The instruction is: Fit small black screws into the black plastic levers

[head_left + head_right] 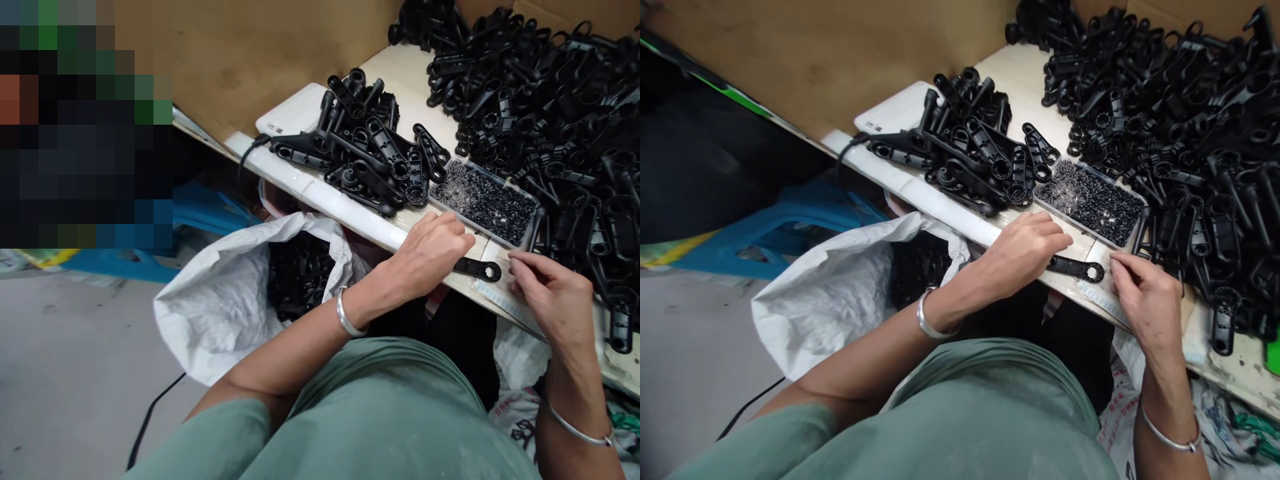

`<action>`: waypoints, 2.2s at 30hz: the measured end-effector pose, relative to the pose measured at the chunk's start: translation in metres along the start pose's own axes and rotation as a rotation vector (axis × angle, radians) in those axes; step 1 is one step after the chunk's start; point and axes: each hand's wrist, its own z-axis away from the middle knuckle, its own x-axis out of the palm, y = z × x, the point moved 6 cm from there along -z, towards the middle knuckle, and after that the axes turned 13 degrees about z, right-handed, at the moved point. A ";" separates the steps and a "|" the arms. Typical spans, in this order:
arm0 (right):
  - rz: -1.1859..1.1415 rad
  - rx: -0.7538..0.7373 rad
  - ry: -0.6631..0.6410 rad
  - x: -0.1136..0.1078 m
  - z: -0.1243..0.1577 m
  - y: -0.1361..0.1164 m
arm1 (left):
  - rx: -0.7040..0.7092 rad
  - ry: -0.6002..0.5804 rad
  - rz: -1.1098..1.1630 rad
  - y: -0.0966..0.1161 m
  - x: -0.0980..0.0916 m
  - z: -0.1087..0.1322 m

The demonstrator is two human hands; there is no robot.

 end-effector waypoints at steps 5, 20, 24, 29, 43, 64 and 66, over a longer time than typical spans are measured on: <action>0.447 -0.303 -0.020 0.014 -0.016 -0.023 | -0.009 -0.027 -0.017 -0.007 0.012 -0.020; 0.444 -0.245 -0.027 0.024 -0.023 -0.016 | -0.168 -0.196 -0.062 -0.001 0.014 -0.053; 0.330 -0.256 -0.026 0.023 -0.021 -0.017 | -0.120 -0.196 -0.076 0.004 0.013 -0.057; 0.208 -0.228 0.056 0.013 -0.020 -0.018 | -0.093 -0.230 -0.050 0.002 0.013 -0.054; -0.890 0.194 -0.288 0.017 -0.024 -0.031 | -0.037 0.251 0.927 0.004 -0.023 -0.033; -0.960 0.432 -0.061 0.015 0.013 0.022 | -0.026 -0.308 -0.161 0.006 0.016 -0.054; -0.963 0.424 -0.075 0.016 0.014 0.021 | -0.007 -0.298 -0.158 0.006 0.015 -0.054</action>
